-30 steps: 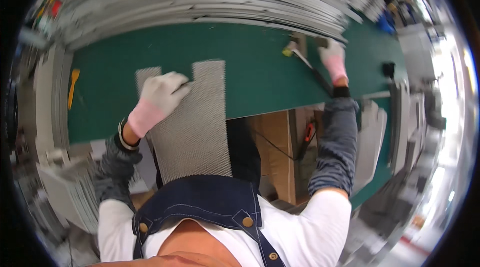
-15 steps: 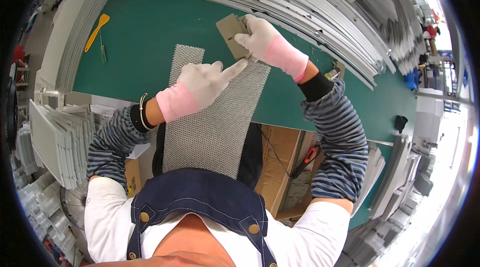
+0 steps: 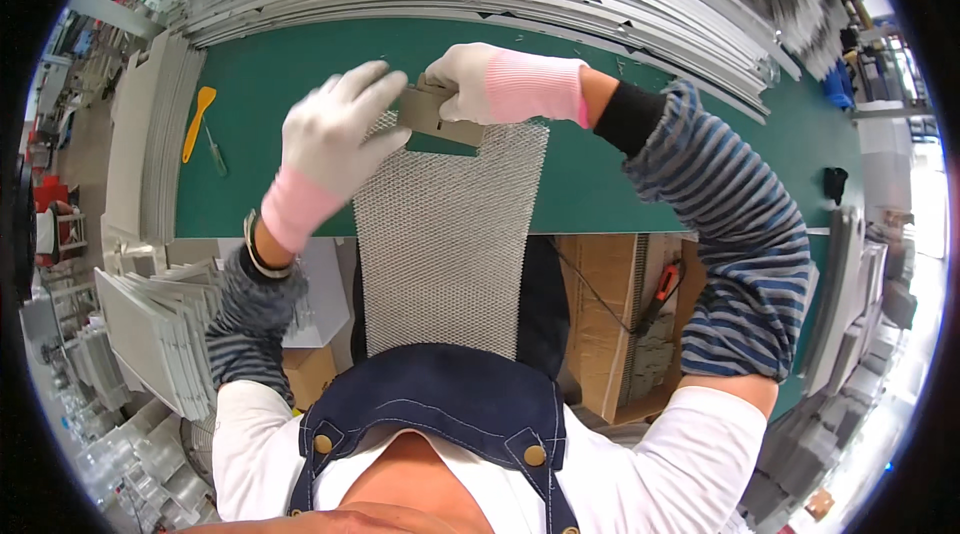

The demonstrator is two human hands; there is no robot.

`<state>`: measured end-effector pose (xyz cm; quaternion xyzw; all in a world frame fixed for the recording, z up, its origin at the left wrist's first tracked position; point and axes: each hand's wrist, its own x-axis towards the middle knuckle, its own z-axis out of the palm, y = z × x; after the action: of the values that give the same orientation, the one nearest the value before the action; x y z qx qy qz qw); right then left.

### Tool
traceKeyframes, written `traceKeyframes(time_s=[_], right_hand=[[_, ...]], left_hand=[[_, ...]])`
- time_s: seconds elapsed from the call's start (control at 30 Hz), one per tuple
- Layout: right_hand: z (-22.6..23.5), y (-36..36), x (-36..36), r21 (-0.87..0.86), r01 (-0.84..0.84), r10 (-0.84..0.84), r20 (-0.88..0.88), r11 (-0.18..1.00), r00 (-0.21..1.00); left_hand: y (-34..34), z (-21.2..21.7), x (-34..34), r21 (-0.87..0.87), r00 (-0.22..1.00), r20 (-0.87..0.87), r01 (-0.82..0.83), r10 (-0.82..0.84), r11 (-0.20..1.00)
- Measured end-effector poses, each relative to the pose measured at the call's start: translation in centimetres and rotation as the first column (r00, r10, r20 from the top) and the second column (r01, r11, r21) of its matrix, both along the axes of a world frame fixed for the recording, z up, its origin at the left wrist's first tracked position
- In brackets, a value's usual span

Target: Assembling metal mesh air filters by fitting mesh into frames using a hammer and securing components with a pneumatic screwdriver.

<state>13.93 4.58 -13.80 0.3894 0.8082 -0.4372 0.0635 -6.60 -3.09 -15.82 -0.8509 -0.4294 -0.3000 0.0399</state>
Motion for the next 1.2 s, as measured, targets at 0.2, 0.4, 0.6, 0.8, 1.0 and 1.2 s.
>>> traceKeyframes(time_s=[0.2, 0.4, 0.6, 0.8, 1.0, 1.2], right_hand=[[0.7, -2.8, 1.6, 0.014, 0.180, -0.177, -0.112, 0.984, 0.978], [1.0, -3.0, 0.9, 0.011, 0.149, -0.147, -0.110, 0.989, 0.983], [1.0, -2.0, 1.4, 0.089, 0.055, -0.047, -0.089, 0.995, 0.995], [0.6, -1.0, 1.9, -0.002, 0.042, -0.042, -0.033, 0.999, 0.999], [-0.7, -1.8, 1.5, -0.025, -0.131, 0.130, -0.020, 0.991, 0.991], [0.2, -0.4, 0.2, -0.129, -0.154, 0.175, 0.172, 0.980, 0.969]], left_hand=[[4.1, 0.9, -0.3, -0.873, 0.977, 0.208, 0.209, -0.051, 0.441], [4.5, 0.6, -1.5, -0.892, 0.981, 0.179, 0.193, -0.071, 0.409], [4.9, 0.2, -1.8, -0.906, 0.967, 0.256, 0.237, 0.009, 0.351], [4.6, -0.2, -2.0, -0.868, 0.944, 0.325, 0.320, -0.054, 0.380], [3.4, 0.1, -0.5, -0.823, 0.939, 0.344, 0.291, 0.022, 0.488], [3.0, 2.3, 0.4, -0.798, 0.952, 0.303, 0.274, -0.035, 0.537]])
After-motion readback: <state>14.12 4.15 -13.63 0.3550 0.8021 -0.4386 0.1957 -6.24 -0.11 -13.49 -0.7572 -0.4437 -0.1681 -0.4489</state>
